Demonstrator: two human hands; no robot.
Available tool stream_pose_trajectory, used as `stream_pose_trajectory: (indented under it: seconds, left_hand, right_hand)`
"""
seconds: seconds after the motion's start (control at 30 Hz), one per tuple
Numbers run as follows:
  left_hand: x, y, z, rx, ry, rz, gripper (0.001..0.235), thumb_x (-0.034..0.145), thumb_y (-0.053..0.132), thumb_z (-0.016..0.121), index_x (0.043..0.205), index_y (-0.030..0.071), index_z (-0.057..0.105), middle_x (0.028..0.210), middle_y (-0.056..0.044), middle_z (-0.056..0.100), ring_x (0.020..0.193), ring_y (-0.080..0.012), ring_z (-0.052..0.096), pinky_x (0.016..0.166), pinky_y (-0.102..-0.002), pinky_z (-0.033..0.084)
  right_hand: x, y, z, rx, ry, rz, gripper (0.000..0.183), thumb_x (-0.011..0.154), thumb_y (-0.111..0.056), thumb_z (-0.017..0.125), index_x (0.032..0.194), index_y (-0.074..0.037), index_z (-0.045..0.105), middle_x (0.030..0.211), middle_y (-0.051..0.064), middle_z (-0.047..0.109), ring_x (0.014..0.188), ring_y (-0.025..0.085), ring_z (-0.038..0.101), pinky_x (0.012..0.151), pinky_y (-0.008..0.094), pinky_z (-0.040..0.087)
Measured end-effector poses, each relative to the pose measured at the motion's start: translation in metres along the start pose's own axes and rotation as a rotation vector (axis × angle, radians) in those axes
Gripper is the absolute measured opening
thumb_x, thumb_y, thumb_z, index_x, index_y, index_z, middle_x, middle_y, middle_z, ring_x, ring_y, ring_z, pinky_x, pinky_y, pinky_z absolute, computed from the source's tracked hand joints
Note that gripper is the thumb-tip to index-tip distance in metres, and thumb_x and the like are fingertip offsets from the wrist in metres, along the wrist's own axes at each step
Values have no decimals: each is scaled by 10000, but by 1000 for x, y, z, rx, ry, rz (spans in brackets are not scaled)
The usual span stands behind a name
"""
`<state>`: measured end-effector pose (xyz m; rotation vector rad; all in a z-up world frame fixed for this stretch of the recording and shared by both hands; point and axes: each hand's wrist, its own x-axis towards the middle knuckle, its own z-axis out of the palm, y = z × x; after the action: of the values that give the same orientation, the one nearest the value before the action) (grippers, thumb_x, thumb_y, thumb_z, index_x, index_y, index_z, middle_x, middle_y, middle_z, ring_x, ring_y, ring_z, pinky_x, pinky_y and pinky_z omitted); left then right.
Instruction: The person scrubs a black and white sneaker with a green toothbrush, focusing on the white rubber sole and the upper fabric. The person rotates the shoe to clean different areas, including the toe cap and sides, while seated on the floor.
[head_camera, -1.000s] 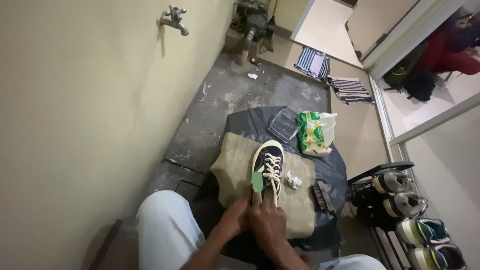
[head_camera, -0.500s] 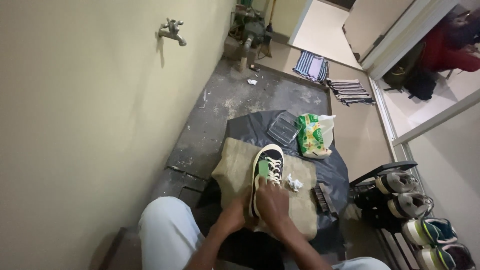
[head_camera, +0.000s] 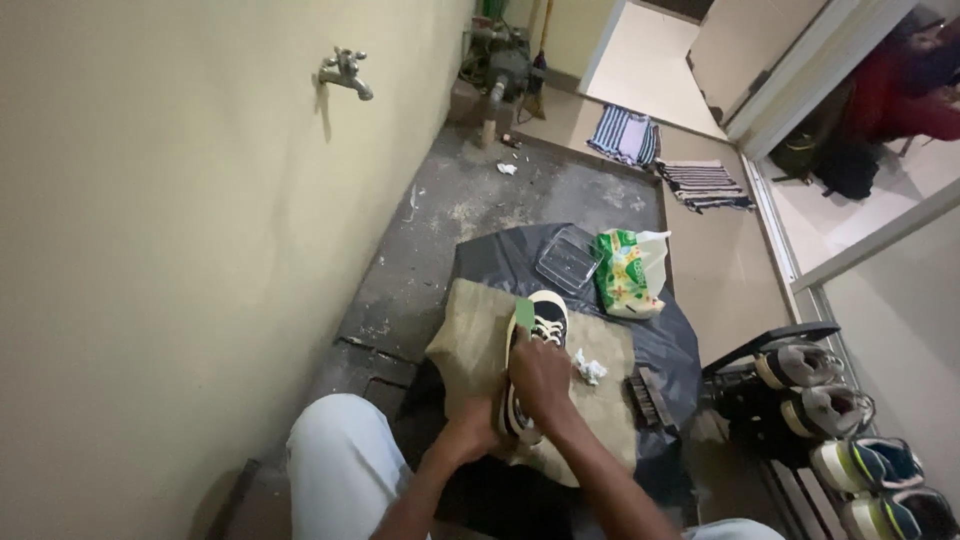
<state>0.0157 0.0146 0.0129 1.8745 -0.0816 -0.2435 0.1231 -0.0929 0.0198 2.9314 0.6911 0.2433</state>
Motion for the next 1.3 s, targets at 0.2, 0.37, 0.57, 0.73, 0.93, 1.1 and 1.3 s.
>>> stream_pose_trajectory:
  seconds: [0.2,0.37,0.57,0.73,0.93,1.1,1.3]
  left_hand:
    - [0,-18,0,-65,33,160,1018,667,184,898,1533,147,365,1508,-153,544,1359,-304,549,1096,-432,418]
    - [-9,1,-7,-10,-28,-132,989,755,145,825,1589,184,295,1564,-117,463,1392,-333,515,1120,-473,436]
    - [-11,9,-8,-35,-28,-144,867,802,181,790,1558,197,367,1541,-112,504,1387,-325,522,1140,-492,408]
    - [-6,-11,-18,-161,-149,-187,1056,671,110,866,1576,207,330,1533,-131,523,1420,-341,504,1155,-538,420]
    - [-10,5,-34,-133,291,-376,605,999,70,520,1573,236,420,1526,-132,539,1327,-268,617,1079,-411,522]
    - [-7,3,-14,-177,293,157,361,947,202,676,1304,151,699,1364,-125,696,1184,-272,719,962,-395,625]
    - [4,-21,13,-7,182,326,233,932,94,697,1128,159,804,1054,-28,814,924,-211,672,829,-356,493]
  right_hand:
    - [-95,2,29,-132,23,-170,658,807,-180,736,1422,-75,524,826,114,710,678,322,706,570,452,569]
    - [-124,7,-8,-24,54,-222,548,933,-295,667,1437,-143,514,855,136,701,631,306,677,509,461,542]
    - [-102,18,-15,80,45,-177,458,938,-214,679,1377,-196,550,851,127,677,647,285,650,496,424,532]
    - [-145,10,-11,196,-32,-271,636,856,-196,768,1401,-163,442,1262,235,589,733,374,689,542,496,571]
    - [-196,23,8,201,360,-307,558,817,-73,635,1360,-204,636,1041,46,692,790,267,663,628,425,521]
    - [-219,46,21,511,94,-42,705,850,8,607,1460,-347,578,797,-45,565,650,110,618,692,287,535]
    - [-220,90,61,1147,8,363,361,790,-47,764,1134,-121,839,1092,60,862,993,160,777,865,277,585]
